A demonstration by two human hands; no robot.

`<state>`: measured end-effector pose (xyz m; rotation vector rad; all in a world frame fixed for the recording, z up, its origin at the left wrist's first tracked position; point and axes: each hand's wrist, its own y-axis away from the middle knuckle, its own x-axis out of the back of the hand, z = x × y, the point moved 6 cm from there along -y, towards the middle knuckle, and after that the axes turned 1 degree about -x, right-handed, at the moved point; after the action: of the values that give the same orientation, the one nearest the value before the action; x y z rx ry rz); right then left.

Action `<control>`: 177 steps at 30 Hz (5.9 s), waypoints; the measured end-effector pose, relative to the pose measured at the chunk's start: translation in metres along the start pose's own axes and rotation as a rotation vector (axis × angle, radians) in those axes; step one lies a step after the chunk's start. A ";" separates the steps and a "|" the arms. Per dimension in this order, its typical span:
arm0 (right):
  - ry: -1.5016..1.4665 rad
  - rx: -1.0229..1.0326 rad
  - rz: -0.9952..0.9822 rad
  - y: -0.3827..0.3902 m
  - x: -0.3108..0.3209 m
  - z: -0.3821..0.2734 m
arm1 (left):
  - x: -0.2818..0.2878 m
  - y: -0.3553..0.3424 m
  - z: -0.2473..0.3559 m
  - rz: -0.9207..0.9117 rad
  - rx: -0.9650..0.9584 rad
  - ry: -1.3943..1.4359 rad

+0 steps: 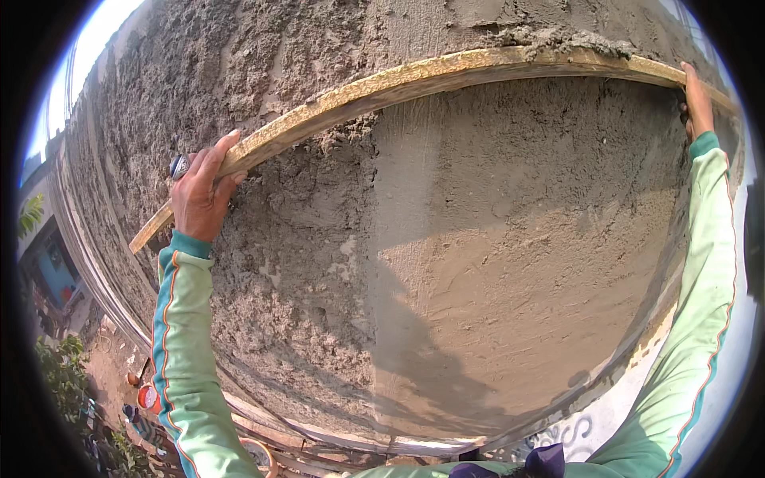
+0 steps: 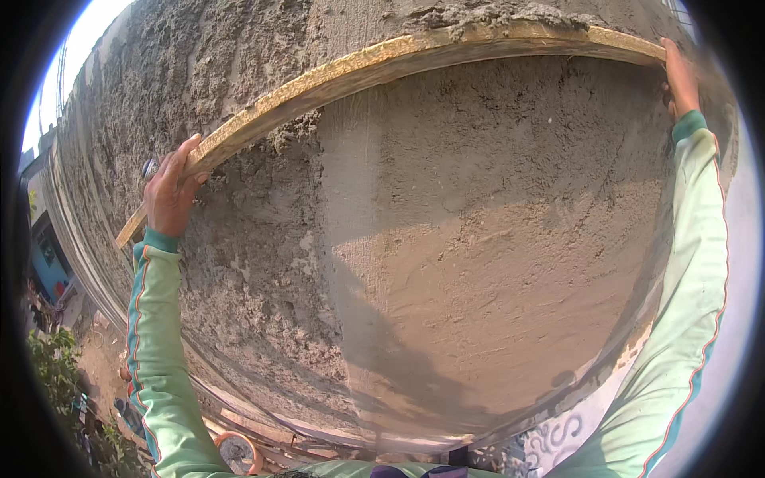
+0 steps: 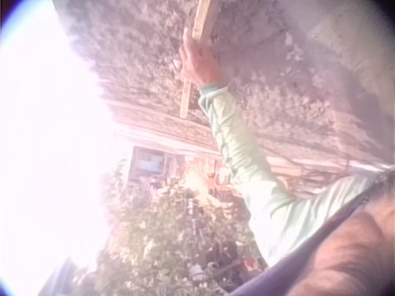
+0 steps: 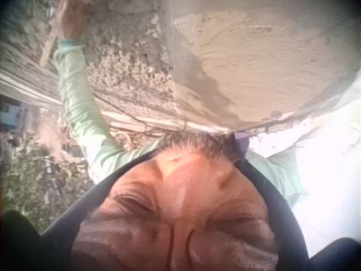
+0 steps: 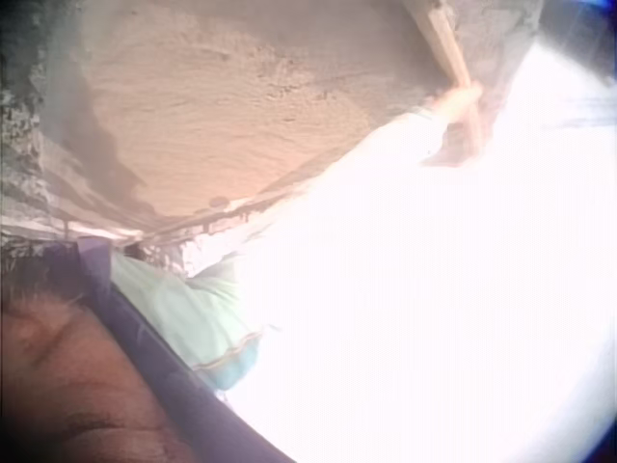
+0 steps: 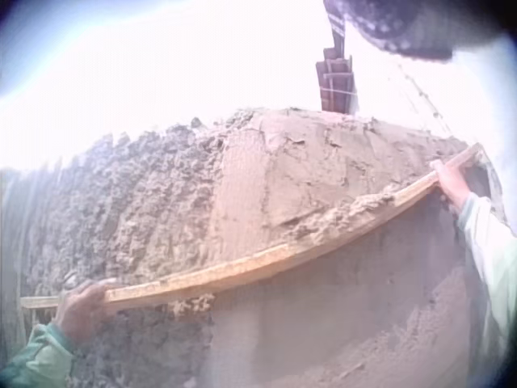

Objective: The person uses a long wooden straightedge to smooth and level wet cement plaster on a curved wall. They repeatedly drag the tool across the surface to remove excess material and create a uniform finish.

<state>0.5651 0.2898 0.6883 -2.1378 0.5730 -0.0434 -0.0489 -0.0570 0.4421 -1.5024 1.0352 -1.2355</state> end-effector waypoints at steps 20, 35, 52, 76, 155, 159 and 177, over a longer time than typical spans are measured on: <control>-0.085 -0.172 0.018 0.198 0.003 0.131 | -0.008 0.163 -0.005 -0.257 0.005 -0.038; -0.093 0.115 0.122 0.005 0.025 0.015 | -0.022 0.016 0.073 -0.055 -0.084 0.029; 0.061 -0.074 0.089 0.249 0.040 0.141 | -0.043 0.256 0.008 -0.459 0.076 -0.201; -0.097 0.162 0.142 0.021 0.051 0.051 | -0.039 0.091 0.138 -0.329 -0.153 -0.241; -0.096 0.119 0.087 0.000 0.040 0.037 | -0.040 0.077 0.075 -0.224 -0.029 0.015; -0.132 0.161 0.164 0.045 0.048 0.047 | -0.039 0.091 0.065 -0.336 0.020 0.035; -0.155 -0.169 0.269 0.241 0.077 0.210 | -0.044 0.186 0.061 -0.550 -0.268 -0.052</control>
<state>0.5910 0.2994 0.3608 -2.1834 0.7893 0.3273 -0.0063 -0.0510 0.2462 -2.1111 0.7967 -1.4563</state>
